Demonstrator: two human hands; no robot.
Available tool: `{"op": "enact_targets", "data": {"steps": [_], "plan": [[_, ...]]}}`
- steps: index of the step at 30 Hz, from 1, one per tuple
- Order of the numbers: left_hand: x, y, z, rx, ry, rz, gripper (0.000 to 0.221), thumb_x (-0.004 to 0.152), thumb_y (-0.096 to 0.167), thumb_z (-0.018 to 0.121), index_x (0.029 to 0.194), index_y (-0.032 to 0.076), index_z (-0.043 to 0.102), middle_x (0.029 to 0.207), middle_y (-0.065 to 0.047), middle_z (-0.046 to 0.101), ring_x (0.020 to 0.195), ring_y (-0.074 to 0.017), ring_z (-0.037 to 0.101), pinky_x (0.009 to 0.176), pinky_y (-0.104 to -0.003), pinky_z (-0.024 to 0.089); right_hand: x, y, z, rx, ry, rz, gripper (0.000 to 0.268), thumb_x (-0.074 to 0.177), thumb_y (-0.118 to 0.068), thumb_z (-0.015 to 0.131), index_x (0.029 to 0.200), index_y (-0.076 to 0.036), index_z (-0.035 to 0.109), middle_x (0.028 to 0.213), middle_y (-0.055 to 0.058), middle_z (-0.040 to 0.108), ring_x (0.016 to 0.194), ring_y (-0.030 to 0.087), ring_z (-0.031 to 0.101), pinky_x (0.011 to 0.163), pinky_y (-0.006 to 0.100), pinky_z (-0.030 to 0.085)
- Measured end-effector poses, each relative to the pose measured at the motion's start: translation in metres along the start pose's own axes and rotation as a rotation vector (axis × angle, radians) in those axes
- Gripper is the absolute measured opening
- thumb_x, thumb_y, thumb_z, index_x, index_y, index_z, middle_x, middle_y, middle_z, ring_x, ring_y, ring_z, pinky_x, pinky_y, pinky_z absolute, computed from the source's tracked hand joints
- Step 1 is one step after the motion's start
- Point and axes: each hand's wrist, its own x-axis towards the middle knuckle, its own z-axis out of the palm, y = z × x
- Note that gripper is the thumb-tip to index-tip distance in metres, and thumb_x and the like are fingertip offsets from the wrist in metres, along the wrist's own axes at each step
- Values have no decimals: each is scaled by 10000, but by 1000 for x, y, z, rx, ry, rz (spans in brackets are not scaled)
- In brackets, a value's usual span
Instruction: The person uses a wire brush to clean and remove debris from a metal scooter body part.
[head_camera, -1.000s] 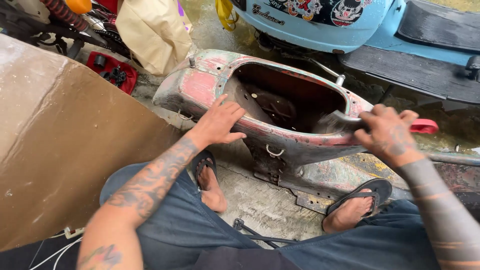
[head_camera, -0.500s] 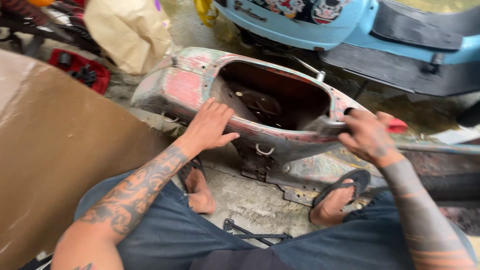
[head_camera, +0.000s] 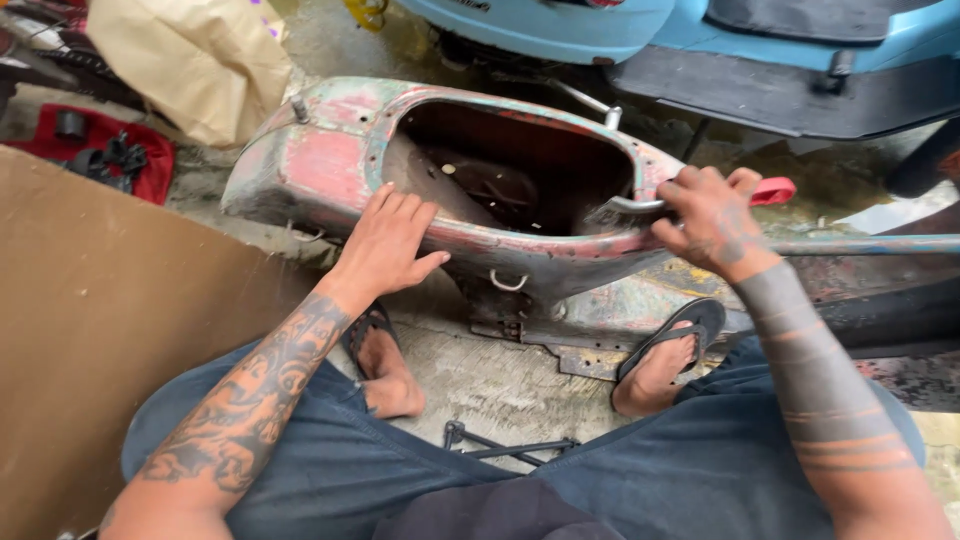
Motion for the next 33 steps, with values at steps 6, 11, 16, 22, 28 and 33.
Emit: {"op": "enact_targets", "data": {"steps": [6, 11, 16, 22, 28, 33], "plan": [[1, 2, -5, -12, 14, 12, 544, 798, 392, 770, 1158, 27, 589, 1056, -146, 600, 1046, -325, 550, 1172, -474, 301, -12, 77, 27, -146, -184, 220, 320, 916, -460, 642, 1037, -182, 745, 1019, 89, 668, 940, 329, 638, 887, 507, 296], [1, 1, -3, 24, 24, 25, 532, 810, 403, 756, 1142, 19, 595, 1030, -137, 594, 1012, -306, 545, 1163, -465, 302, -1, 10, -15, -44, -111, 97, 245, 902, -377, 633, 989, -158, 700, 983, 78, 621, 899, 294, 603, 917, 476, 306], [2, 2, -2, 30, 22, 35, 530, 816, 408, 754, 1148, 24, 602, 1024, -138, 597, 996, -305, 542, 1155, -454, 306, -4, 24, -2, 163, -178, 99, 291, 873, -345, 636, 1075, -155, 726, 1021, 87, 621, 905, 282, 571, 915, 462, 261], [1, -1, 2, 27, 21, 22, 521, 816, 400, 748, 1132, 14, 599, 1033, -133, 589, 1014, -304, 544, 1166, -472, 298, -14, 57, 21, -192, -144, 202, 298, 913, -444, 658, 1059, -200, 749, 1020, 73, 680, 906, 317, 647, 893, 506, 299], [0, -12, -11, -100, 132, 42, 535, 936, 546, 561, 1182, 75, 620, 1261, -129, 613, 1142, -284, 558, 1056, -519, 301, -2, 10, -10, 94, -145, 36, 267, 880, -303, 644, 1056, -115, 713, 1025, 102, 613, 919, 284, 576, 943, 448, 276], [-47, 1, 27, -593, 1098, -871, 147, 961, 177, 535, 1025, 47, 514, 998, -87, 552, 884, -207, 485, 860, -325, 433, -8, 50, 15, 4, -172, 126, 330, 911, -371, 650, 1122, -140, 754, 999, 105, 657, 925, 337, 606, 908, 489, 271]]}}
